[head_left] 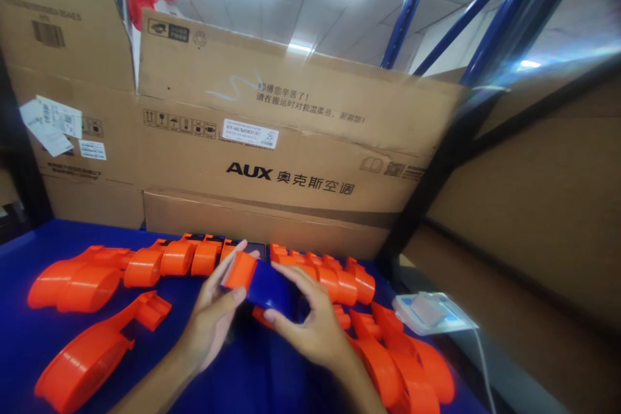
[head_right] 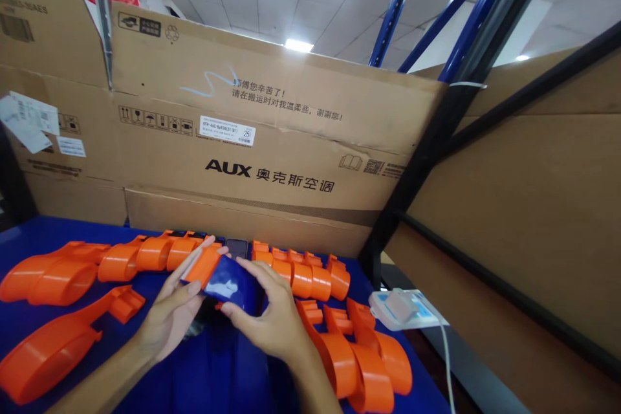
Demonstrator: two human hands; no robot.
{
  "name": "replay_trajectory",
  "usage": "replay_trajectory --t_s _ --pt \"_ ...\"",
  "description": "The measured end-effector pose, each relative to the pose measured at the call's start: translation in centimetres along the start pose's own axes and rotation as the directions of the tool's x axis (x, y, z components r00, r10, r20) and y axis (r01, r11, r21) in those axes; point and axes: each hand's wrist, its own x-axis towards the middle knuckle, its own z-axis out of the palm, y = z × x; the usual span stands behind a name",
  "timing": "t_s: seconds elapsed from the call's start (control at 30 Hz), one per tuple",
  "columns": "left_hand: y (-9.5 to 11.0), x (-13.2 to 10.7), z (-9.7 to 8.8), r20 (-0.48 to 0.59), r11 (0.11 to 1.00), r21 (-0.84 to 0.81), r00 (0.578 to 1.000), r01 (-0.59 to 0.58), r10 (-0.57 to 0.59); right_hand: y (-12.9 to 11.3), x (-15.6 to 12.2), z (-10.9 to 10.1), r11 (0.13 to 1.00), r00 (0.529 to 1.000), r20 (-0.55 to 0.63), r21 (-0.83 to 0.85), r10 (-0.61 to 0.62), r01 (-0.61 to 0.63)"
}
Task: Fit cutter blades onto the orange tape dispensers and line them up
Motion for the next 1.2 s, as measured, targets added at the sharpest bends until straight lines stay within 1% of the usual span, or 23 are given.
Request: replay_trajectory --t_s 0.07,0.13,0.2,0.3,0.5,0.67,0.77,0.9,1.03,1.2 --pt "0.1 0.0 0.2 -0.019 0.998 0.065 1.0 -0.014 0.015 0.0 -0.1 0.2 0.986 0.995 -0.008 -0.14 -0.097 0.095" --pt "0.2 0.2 0.4 -0.053 0.99 0.139 0.998 -0.028 0.036 0.2 -0.2 0.4 0.96 0.984 0.0 -0.222 -0.176 0.172" --pt "0.1 0.4 0.4 -0.09 0.979 0.198 0.994 -0.05 0.069 0.5 -0.2 0.5 0.939 0.974 0.007 -0.264 -0.229 0.222" --pt "0.0 0.6 0.2 -0.122 0.967 0.241 0.986 -0.081 0.112 0.9 -0.3 0.7 0.924 0.964 0.021 -0.281 -0.264 0.259" --pt "-0.2 0.5 0.0 -0.129 0.962 0.255 0.983 -0.096 0.132 1.3 -0.3 1.0 0.928 0.965 0.016 -0.27 -0.262 0.257" --pt "-0.2 0.5 0.1 -0.161 0.972 0.22 0.98 -0.083 0.12 1.3 -0.3 1.2 0.936 0.969 0.009 -0.256 -0.247 0.241" --pt "-0.2 0.6 0.1 -0.185 0.979 0.194 0.977 -0.067 0.103 1.3 -0.4 1.4 0.933 0.97 -0.006 -0.276 -0.244 0.233" --pt "-0.3 0.6 0.1 -0.199 0.978 0.199 0.974 -0.071 0.111 1.5 -0.3 1.4 0.923 0.968 -0.022 -0.308 -0.252 0.233" --pt "-0.3 0.6 0.2 -0.195 0.977 0.204 0.975 -0.069 0.109 1.5 -0.3 1.5 0.92 0.967 -0.021 -0.312 -0.255 0.236" --pt "0.0 0.6 0.1 -0.162 0.979 0.193 0.982 -0.067 0.099 1.1 -0.3 1.5 0.928 0.969 -0.026 -0.295 -0.248 0.229"
